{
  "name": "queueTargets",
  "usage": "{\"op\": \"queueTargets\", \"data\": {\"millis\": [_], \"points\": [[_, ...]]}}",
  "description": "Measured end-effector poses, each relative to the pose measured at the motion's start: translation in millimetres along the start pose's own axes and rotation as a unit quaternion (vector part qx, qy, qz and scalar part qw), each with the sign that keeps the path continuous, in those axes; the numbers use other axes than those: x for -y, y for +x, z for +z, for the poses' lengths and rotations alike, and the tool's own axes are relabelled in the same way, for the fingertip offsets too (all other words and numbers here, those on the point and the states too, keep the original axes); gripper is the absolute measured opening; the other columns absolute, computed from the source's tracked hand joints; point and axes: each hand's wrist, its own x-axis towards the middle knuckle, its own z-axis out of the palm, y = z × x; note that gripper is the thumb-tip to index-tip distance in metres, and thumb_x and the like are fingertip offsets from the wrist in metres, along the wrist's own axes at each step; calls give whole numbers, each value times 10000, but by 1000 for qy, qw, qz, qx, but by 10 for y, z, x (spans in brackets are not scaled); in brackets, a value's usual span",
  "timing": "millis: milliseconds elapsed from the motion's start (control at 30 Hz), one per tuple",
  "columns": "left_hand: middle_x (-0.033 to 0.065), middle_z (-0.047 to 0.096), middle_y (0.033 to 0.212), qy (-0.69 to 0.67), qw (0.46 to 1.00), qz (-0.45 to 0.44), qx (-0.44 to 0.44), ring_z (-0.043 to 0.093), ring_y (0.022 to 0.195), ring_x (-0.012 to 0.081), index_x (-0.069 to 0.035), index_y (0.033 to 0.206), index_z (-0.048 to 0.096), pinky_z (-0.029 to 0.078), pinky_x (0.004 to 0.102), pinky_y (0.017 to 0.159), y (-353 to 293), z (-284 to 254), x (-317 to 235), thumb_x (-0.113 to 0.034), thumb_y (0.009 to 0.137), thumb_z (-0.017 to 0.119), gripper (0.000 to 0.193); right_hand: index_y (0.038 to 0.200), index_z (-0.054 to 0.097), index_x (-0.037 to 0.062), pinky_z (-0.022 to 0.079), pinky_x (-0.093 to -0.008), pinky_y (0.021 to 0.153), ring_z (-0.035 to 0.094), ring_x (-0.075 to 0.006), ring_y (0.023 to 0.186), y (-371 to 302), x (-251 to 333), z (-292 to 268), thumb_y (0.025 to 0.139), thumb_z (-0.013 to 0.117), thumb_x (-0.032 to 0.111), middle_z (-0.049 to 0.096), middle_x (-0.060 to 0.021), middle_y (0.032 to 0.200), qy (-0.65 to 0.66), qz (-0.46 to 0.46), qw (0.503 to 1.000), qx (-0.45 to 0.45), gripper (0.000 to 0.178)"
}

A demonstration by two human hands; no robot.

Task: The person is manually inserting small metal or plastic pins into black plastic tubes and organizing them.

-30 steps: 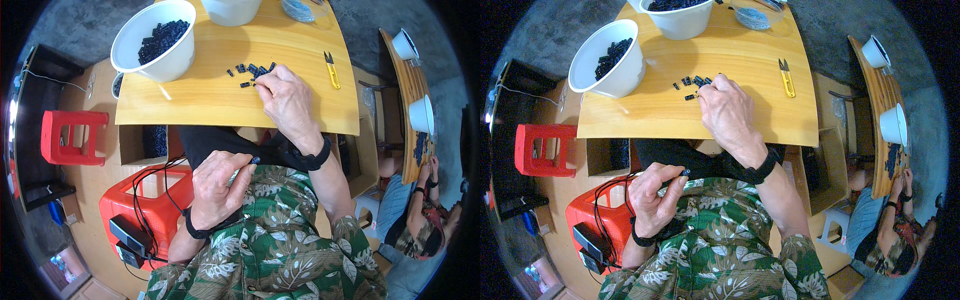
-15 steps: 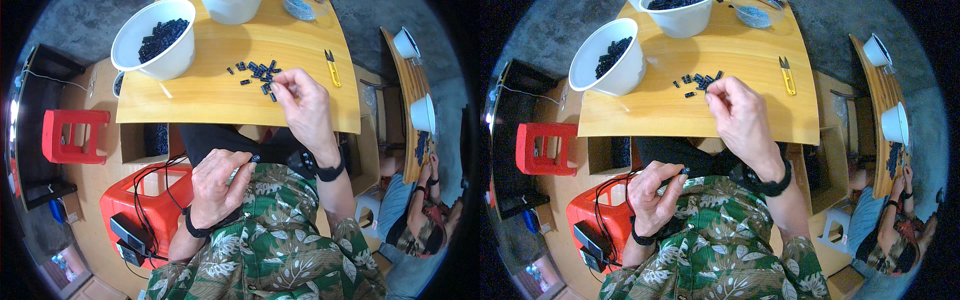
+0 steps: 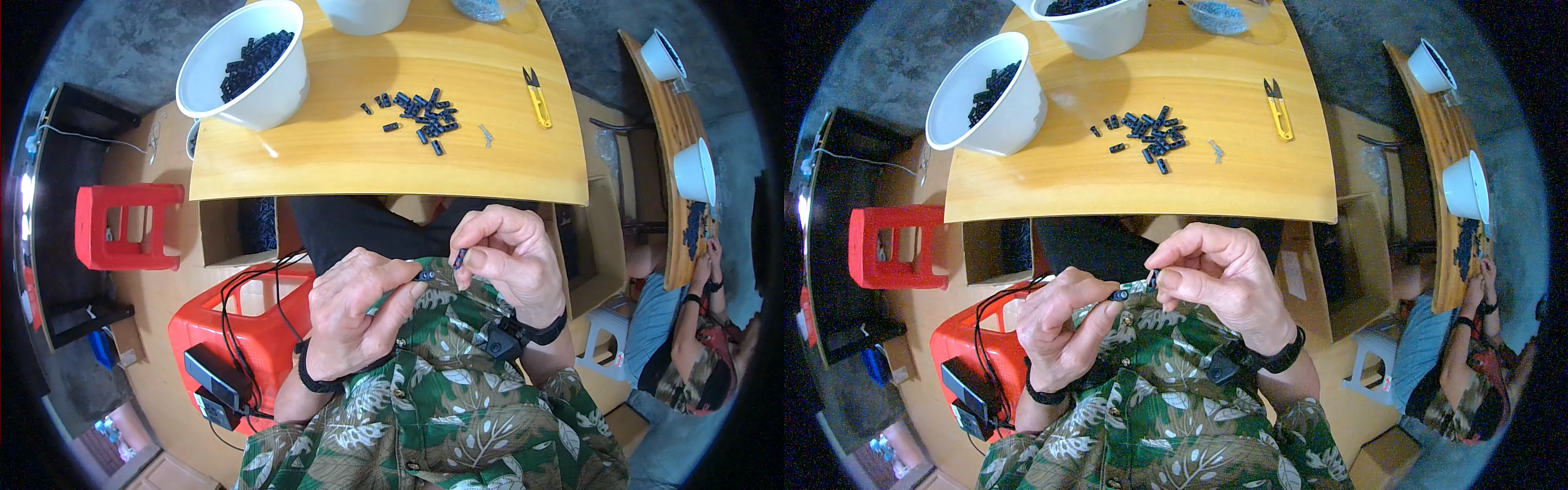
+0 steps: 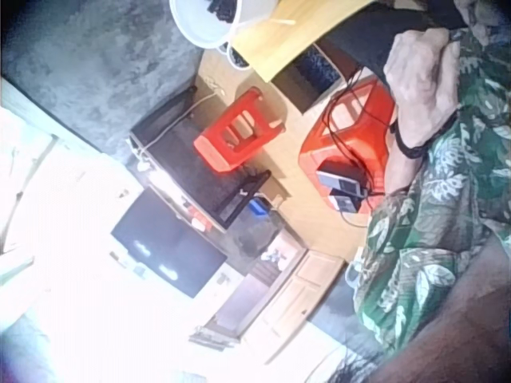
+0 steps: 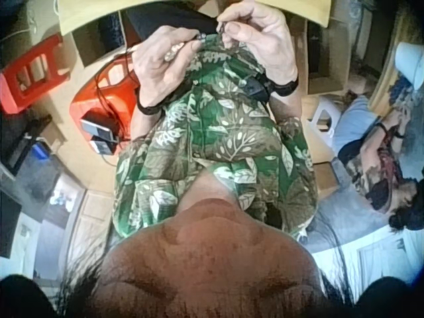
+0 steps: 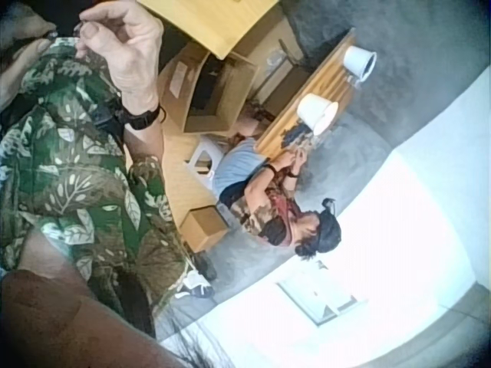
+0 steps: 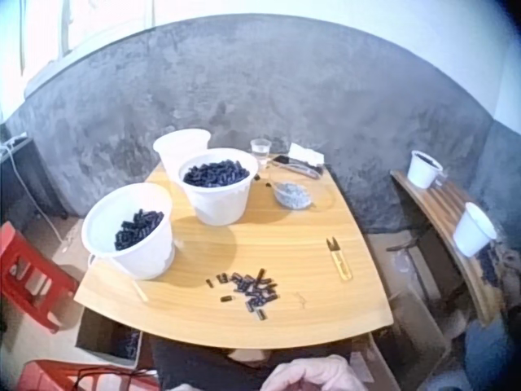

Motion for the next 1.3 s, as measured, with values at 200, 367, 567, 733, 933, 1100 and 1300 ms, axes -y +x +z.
{"op": "queueTargets", "data": {"millis": [200, 367, 567, 733, 933, 1100, 1300], "points": [[98, 671, 768, -20, 1000, -5, 11, 625, 643, 249, -15, 920, 694, 490, 342, 600, -15, 6, -4, 6, 736, 779, 203, 997, 671, -26, 562, -248, 660, 680, -132, 711, -71, -19, 37, 870, 698, -30, 705, -102, 856, 55, 7, 998, 27, 130], [100, 666, 763, -29, 1000, 1, 12, 619, 637, 253, -14, 912, 698, 489, 342, 600, -15, 12, 1, 6, 729, 779, 201, 971, 666, -24, 559, -257, 669, 670, -139, 722, -107, 0, 77, 868, 702, -35, 689, -108, 874, 32, -13, 999, 24, 110], [99, 666, 760, -27, 1000, 11, 11, 628, 649, 253, -13, 904, 699, 495, 341, 605, -19, 12, 20, 7, 725, 779, 197, 980, 668, -26, 537, -248, 697, 654, -135, 786, -141, 31, 124, 863, 704, -45, 664, -115, 929, -47, -54, 997, 35, 125], [98, 672, 767, -27, 999, 21, 16, 638, 660, 252, -11, 900, 697, 501, 337, 611, -2, -1, 11, 14, 724, 775, 194, 980, 673, -31, 514, -249, 736, 644, -138, 840, -138, 43, 148, 840, 716, -66, 661, -118, 951, -122, -105, 986, 35, 150], [92, 676, 765, -52, 998, 4, 17, 640, 662, 249, -13, 897, 696, 501, 337, 611, -7, -3, 4, 22, 730, 769, 185, 942, 686, -17, 512, -270, 739, 655, -173, 821, -125, 96, 118, 791, 740, -77, 684, -128, 913, -218, -157, 962, 46, 172], [95, 673, 761, -58, 998, 4, 29, 641, 659, 251, -14, 901, 693, 501, 339, 612, 0, -11, 6, 33, 731, 767, 192, 910, 694, -1, 529, -299, 696, 682, -207, 779, -111, 118, 119, 767, 750, -68, 706, -124, 867, -268, -183, 945, 48, 168], [97, 663, 753, -42, 998, 4, 37, 637, 659, 255, -14, 895, 694, 500, 340, 615, -9, -6, 6, 21, 727, 771, 189, 909, 694, 4, 535, -308, 687, 684, -217, 774, -80, 165, 116, 765, 743, -68, 701, -120, 857, -317, -193, 926, 69, 168]]}}
